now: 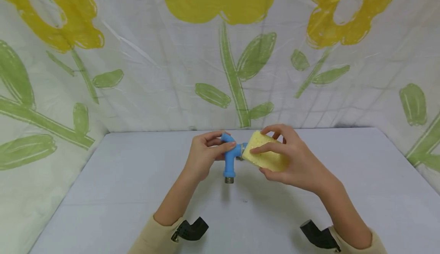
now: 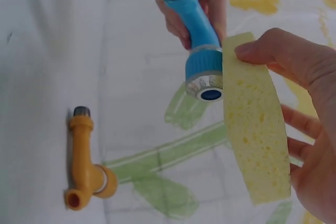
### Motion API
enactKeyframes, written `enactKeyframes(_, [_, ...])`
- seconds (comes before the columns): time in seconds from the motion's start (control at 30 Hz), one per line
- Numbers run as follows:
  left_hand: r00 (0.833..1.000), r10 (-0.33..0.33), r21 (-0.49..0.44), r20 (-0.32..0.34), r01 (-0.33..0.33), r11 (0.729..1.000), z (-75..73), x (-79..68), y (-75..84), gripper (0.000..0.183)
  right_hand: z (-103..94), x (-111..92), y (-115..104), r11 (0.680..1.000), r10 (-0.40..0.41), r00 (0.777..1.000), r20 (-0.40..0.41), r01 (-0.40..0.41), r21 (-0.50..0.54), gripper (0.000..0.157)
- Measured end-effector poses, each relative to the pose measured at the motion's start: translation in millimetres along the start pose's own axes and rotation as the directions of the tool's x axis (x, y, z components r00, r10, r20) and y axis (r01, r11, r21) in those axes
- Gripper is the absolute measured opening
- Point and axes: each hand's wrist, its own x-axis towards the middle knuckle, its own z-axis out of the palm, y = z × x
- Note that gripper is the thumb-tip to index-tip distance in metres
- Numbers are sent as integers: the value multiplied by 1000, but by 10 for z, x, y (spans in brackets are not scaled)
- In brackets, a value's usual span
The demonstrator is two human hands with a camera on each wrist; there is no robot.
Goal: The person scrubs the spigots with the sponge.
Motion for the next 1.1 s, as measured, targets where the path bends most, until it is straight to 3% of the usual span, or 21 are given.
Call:
enactKeyframes(0.17, [1000, -25, -31, 1, 25, 999, 15, -3, -3, 38, 24, 9, 12, 1000, -19, 998, -62, 18, -17, 49])
enactKeyframes(0.33, [998, -58, -66, -27, 56, 996, 28, -5, -1, 38, -12, 0, 30, 1000, -21, 1000, -18, 21, 12, 51])
enactKeyframes(0.53, [993, -104, -143, -58, 95, 985, 30, 5, -10, 36, -88, 0, 100, 992, 56, 998, 31, -59, 111, 50])
enactKeyframes(0.7, [991, -123, -263, -57, 104, 959, 37, 20, -34, 18, -110, -9, 164, 965, 130, 989, 69, -142, 221, 48])
enactKeyframes(0.87, [991, -129, -386, -41, 103, 917, 43, 35, -47, 19, -83, -20, 234, 878, 237, 959, 152, -279, 389, 47])
enactKeyframes(1.1, [997, -72, -447, 37, 81, 891, 8, 50, -80, 24, -16, -24, 352, 681, 265, 933, 244, -361, 638, 43])
